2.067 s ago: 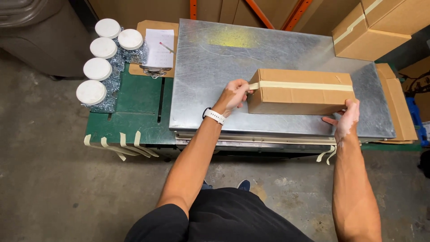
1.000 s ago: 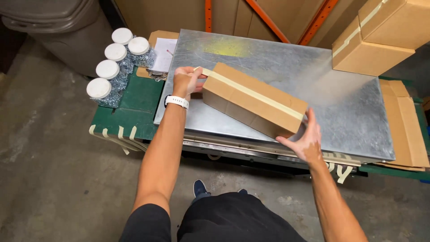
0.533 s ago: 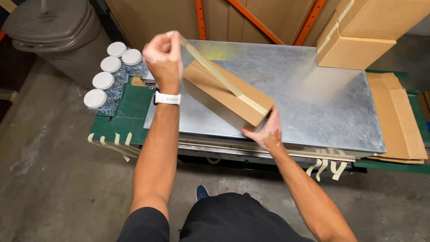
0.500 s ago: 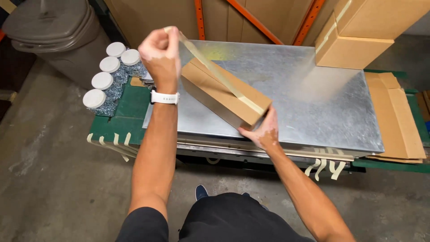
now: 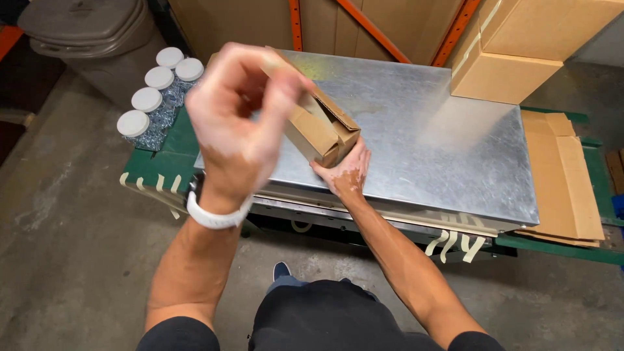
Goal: The person packs jars of hardware into boxes, sealing each box with tape and moving them to a stack.
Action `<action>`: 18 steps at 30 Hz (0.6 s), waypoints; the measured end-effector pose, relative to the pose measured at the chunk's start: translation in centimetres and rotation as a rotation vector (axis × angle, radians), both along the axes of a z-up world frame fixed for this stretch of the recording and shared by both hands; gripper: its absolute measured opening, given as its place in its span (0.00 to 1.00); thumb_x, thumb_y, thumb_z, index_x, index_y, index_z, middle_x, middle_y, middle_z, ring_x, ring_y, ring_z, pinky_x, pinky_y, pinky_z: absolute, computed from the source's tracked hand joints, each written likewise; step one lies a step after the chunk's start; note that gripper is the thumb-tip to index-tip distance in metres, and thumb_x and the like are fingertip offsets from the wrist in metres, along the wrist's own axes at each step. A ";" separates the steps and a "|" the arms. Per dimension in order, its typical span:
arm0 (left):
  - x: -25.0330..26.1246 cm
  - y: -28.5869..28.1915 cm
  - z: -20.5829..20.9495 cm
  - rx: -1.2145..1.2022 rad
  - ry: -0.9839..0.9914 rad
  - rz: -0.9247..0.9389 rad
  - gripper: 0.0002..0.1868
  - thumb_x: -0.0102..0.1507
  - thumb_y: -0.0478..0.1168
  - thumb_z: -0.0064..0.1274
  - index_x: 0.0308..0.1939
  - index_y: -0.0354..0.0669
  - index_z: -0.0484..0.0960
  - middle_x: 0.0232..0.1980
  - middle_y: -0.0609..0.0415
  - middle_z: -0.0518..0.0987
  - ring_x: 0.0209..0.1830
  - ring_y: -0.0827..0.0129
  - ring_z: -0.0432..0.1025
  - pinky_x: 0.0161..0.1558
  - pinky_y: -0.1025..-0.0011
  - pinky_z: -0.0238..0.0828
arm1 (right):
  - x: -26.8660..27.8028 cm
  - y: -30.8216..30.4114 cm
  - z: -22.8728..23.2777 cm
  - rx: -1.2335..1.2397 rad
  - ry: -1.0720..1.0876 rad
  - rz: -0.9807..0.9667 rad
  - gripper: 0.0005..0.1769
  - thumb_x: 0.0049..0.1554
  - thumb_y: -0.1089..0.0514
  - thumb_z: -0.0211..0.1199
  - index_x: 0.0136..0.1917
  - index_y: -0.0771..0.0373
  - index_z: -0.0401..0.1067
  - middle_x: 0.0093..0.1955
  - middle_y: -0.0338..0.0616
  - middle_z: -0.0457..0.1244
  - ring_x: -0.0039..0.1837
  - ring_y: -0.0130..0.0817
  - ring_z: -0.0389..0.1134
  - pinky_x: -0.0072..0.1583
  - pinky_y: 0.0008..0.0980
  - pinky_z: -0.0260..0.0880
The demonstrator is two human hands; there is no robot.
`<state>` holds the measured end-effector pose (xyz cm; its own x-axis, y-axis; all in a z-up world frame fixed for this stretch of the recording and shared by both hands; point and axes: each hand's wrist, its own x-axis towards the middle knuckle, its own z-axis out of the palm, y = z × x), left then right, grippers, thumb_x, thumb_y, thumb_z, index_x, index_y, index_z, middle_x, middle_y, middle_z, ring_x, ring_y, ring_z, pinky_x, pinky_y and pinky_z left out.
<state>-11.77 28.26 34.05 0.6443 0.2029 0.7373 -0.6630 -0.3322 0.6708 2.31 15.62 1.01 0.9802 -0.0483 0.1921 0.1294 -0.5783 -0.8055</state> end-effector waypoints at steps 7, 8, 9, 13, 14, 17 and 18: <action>-7.1 -4.3 2.2 0.111 -0.105 0.068 0.09 0.74 0.32 0.55 0.48 0.23 0.78 0.42 0.35 0.86 0.43 0.51 0.91 0.42 0.69 0.94 | 2.9 -0.8 -5.5 -0.032 0.142 0.062 0.67 0.55 0.34 0.74 0.91 0.58 0.38 0.94 0.56 0.47 0.93 0.76 0.31 0.89 0.58 0.36; -7.2 -4.1 2.5 0.109 -0.106 0.073 0.09 0.74 0.32 0.55 0.48 0.23 0.78 0.42 0.35 0.86 0.43 0.51 0.91 0.42 0.69 0.94 | 2.2 -1.5 -4.0 -0.035 0.141 0.067 0.67 0.55 0.34 0.74 0.91 0.58 0.38 0.94 0.56 0.47 0.93 0.76 0.31 0.89 0.58 0.36; -7.4 -3.9 2.8 0.125 -0.079 0.081 0.07 0.74 0.28 0.58 0.49 0.24 0.77 0.44 0.35 0.86 0.45 0.52 0.91 0.45 0.69 0.94 | 1.5 -1.9 -2.3 -0.046 0.200 0.104 0.70 0.49 0.44 0.74 0.92 0.56 0.36 0.94 0.56 0.46 0.93 0.76 0.29 0.89 0.57 0.35; -7.7 -2.0 2.9 0.107 0.048 0.106 0.11 0.75 0.21 0.64 0.54 0.26 0.75 0.47 0.40 0.80 0.46 0.59 0.84 0.50 0.70 0.91 | 0.2 -3.1 -1.7 -0.121 -0.064 0.205 0.82 0.39 0.33 0.87 0.90 0.62 0.42 0.89 0.54 0.56 0.89 0.51 0.55 0.89 0.63 0.28; -7.9 -1.6 2.7 0.107 0.050 0.116 0.11 0.75 0.21 0.64 0.54 0.26 0.75 0.47 0.40 0.80 0.46 0.59 0.84 0.50 0.70 0.91 | 0.1 -3.2 -1.8 -0.120 -0.063 0.215 0.82 0.39 0.33 0.87 0.90 0.62 0.42 0.89 0.54 0.56 0.89 0.51 0.55 0.89 0.63 0.28; -8.7 -0.1 2.0 0.078 0.128 0.071 0.12 0.75 0.21 0.64 0.53 0.31 0.75 0.44 0.44 0.80 0.42 0.64 0.82 0.46 0.76 0.86 | 0.2 -3.1 -1.9 -0.207 -0.025 0.224 0.83 0.42 0.25 0.84 0.90 0.67 0.42 0.88 0.63 0.55 0.89 0.58 0.54 0.89 0.62 0.27; -9.1 0.4 1.7 0.093 0.161 0.053 0.11 0.73 0.21 0.64 0.52 0.32 0.77 0.45 0.45 0.81 0.43 0.64 0.83 0.50 0.75 0.90 | 0.3 -3.0 -1.9 -0.225 -0.016 0.209 0.84 0.42 0.24 0.84 0.90 0.67 0.42 0.89 0.62 0.54 0.89 0.58 0.54 0.89 0.63 0.26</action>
